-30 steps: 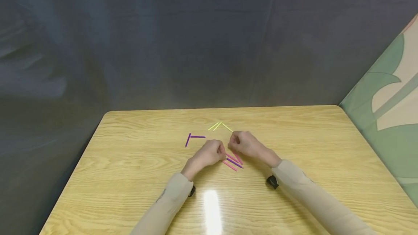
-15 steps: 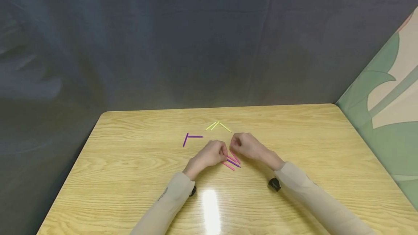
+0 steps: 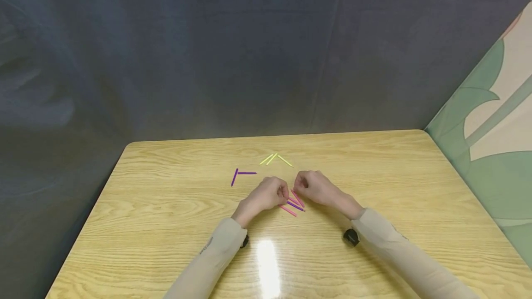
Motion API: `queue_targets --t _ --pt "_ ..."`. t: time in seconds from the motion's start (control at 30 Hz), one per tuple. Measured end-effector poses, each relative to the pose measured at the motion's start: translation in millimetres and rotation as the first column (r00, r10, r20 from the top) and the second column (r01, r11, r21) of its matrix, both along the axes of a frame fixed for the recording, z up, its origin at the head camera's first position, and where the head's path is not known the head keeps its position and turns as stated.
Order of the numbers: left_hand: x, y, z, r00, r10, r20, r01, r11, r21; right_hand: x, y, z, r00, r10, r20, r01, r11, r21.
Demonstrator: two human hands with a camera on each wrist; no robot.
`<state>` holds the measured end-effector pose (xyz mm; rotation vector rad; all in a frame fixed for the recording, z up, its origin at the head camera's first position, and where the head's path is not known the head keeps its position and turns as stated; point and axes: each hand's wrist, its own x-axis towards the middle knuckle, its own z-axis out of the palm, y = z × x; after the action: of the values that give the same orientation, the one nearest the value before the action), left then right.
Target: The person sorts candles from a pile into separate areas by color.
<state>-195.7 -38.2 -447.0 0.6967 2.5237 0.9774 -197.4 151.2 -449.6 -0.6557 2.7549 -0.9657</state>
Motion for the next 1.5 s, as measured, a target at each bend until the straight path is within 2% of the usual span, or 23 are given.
queue_targets --t 0.37,0.6,1.03,1.3,1.5 --pt "0.2 -1.5 -0.3 1.0 -0.002 0.0 0.002 1.0 -0.003 0.0 0 -1.6 1.0 0.003 0.001 -0.003 1.0 -0.017" --pt "-1.4 -9.8 -0.4 1.0 -0.005 0.015 0.004 1.0 0.018 -0.9 -4 -0.2 0.999 0.024 0.021 -0.024 1.0 -0.019" --pt "-0.3 -25.8 2.6 0.998 0.03 0.055 -0.033 0.998 0.046 -4.3 -3 -4.6 1.0 0.006 -0.008 -0.006 1.0 0.006" --pt "-4.6 -44.0 9.1 0.997 0.07 0.026 -0.072 0.994 0.083 -2.7 2 -5.7 1.0 0.003 -0.02 -0.003 1.0 0.02" --pt "-8.7 -49.5 11.9 0.993 0.108 0.057 -0.114 0.986 0.123 -3.4 4 -6.4 1.0 0.013 -0.028 -0.013 1.0 0.017"
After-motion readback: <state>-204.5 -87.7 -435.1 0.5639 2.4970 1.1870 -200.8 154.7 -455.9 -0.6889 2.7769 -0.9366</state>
